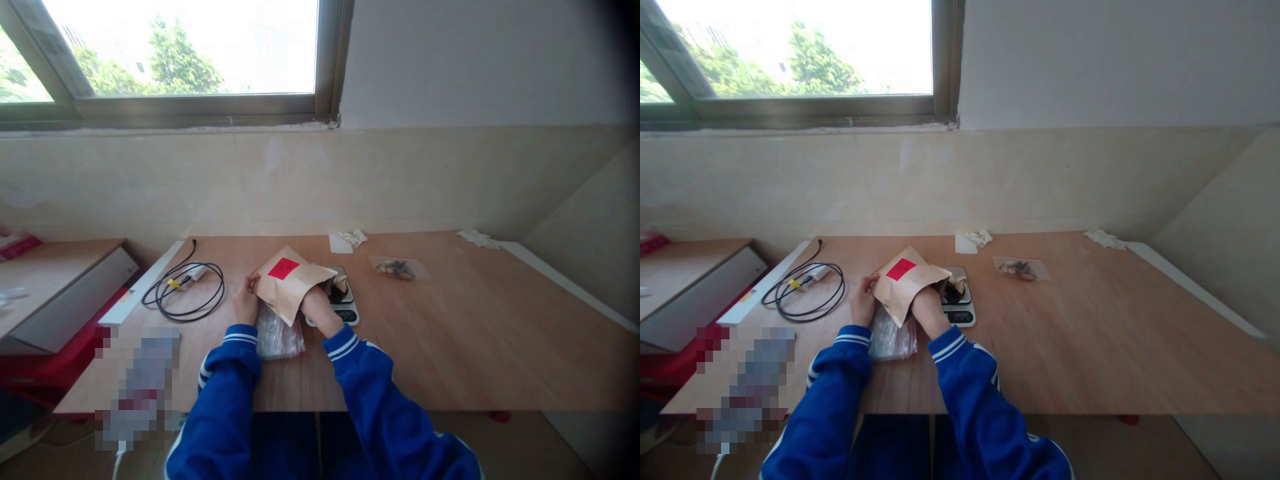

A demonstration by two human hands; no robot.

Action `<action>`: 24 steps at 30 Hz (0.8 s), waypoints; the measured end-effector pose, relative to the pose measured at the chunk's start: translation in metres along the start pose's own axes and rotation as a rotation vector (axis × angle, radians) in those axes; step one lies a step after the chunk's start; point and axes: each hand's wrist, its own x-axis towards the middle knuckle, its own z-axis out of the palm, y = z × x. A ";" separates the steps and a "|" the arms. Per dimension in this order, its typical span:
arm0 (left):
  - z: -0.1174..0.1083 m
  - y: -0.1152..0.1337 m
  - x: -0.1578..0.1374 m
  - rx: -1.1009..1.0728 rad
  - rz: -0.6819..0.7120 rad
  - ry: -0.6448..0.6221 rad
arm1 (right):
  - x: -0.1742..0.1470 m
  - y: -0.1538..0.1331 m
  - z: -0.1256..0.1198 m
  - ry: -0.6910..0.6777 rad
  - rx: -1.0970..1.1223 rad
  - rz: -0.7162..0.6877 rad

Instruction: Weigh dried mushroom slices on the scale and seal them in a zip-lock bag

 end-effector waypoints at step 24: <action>0.001 0.003 0.004 0.082 -0.091 0.050 | -0.046 -0.019 -0.115 0.157 0.567 0.558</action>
